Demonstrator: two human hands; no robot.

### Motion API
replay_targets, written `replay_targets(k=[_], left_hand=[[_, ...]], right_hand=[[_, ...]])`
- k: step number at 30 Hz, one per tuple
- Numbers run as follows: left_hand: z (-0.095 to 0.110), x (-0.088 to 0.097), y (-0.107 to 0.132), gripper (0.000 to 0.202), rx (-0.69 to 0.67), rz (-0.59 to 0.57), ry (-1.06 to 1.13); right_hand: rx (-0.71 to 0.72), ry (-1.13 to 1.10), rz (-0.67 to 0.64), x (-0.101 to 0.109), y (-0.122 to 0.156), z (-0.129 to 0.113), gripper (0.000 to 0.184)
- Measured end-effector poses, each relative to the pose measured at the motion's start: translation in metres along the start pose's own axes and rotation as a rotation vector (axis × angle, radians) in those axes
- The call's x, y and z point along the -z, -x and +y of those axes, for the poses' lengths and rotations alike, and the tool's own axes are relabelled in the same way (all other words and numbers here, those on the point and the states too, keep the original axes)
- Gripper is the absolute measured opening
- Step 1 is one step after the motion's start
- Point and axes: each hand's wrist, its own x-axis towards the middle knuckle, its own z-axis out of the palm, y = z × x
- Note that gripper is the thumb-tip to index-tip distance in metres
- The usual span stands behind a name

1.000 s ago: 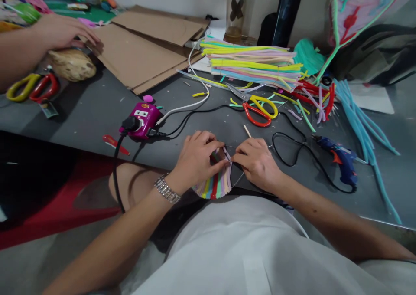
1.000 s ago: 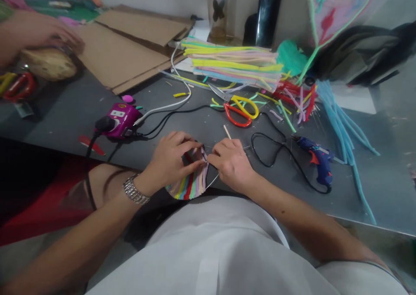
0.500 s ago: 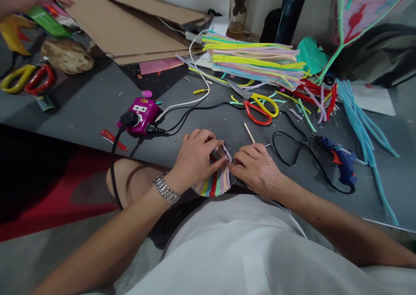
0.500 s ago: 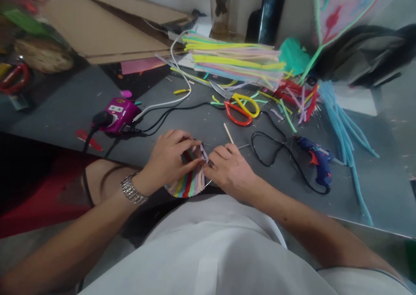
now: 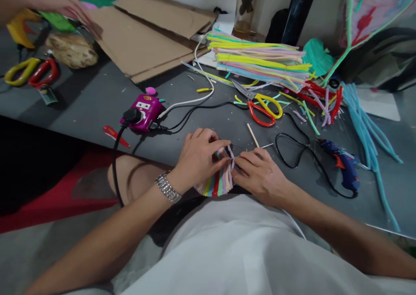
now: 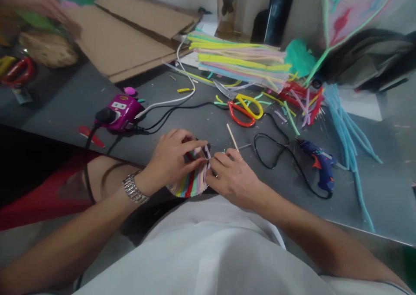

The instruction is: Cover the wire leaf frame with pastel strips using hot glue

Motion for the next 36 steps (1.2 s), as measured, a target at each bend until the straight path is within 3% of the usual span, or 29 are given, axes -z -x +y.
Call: replay_targets(k=[8,28,36], left_hand=[[0.002,0.001,0.0,0.032,-0.002,-0.006,-0.014],[0.003,-0.005,0.005,0.032,0.039,0.028,0.044],[0.006,-0.002,0.002,0.038,0.107,-0.048,0.04]], right_hand=[[0.01,-0.03,-0.031,0.007,0.005,-0.002,0.024],[0.025,-0.185,0.014,-0.004,0.007,0.002,0.027],[0.007,-0.196,0.072,-0.006,0.011,0.004,0.026]])
